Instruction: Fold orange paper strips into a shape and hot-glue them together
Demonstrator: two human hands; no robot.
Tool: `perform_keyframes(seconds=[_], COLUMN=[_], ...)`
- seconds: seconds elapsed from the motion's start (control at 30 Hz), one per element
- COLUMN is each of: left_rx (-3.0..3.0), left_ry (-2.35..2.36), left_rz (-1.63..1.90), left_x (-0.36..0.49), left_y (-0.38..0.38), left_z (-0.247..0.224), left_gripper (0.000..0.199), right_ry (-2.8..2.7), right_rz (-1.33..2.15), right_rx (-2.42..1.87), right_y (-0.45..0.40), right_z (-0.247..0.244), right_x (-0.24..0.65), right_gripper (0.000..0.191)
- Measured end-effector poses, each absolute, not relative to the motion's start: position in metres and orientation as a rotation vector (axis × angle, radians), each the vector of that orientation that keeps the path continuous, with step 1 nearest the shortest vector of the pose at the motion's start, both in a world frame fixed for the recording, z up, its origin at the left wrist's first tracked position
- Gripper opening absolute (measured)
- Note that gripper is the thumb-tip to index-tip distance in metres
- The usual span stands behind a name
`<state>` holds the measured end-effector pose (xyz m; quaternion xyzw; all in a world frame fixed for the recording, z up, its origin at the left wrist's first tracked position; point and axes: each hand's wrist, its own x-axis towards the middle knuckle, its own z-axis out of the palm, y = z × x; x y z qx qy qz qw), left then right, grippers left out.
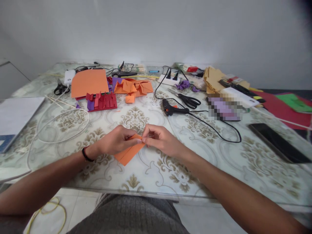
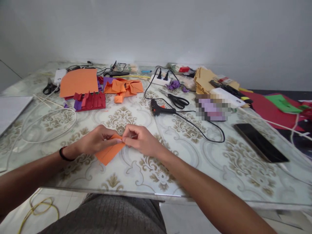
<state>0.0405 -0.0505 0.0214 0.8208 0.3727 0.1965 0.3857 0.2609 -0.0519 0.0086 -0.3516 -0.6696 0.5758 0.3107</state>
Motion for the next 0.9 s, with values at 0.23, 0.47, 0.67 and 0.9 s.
perform_keyframes(seconds=[0.23,0.47,0.67,0.9], left_rx=[2.019,1.931,1.785,1.717], left_ry=[0.966,0.947,1.027,1.037], left_rz=[0.557,0.568,0.714,0.649], left_x=[0.035,0.031,0.023,0.034], left_y=[-0.048,-0.046,-0.041,-0.046], left_z=[0.026,0.031,0.033,0.021], left_gripper=[0.044,0.039,0.042,0.039], right_ry=[-1.764,-1.768,-1.697,-1.745], right_rz=[1.542,1.568,1.575,1.536], right_rx=[-0.929,-0.91,-0.919,-0.919], right_y=[-0.049,-0.046,-0.042,-0.049], right_z=[0.006,0.007,0.01,0.008], right_x=[0.265,0.267,0.269,0.263], right_gripper=[0.015,0.011,0.014,0.022])
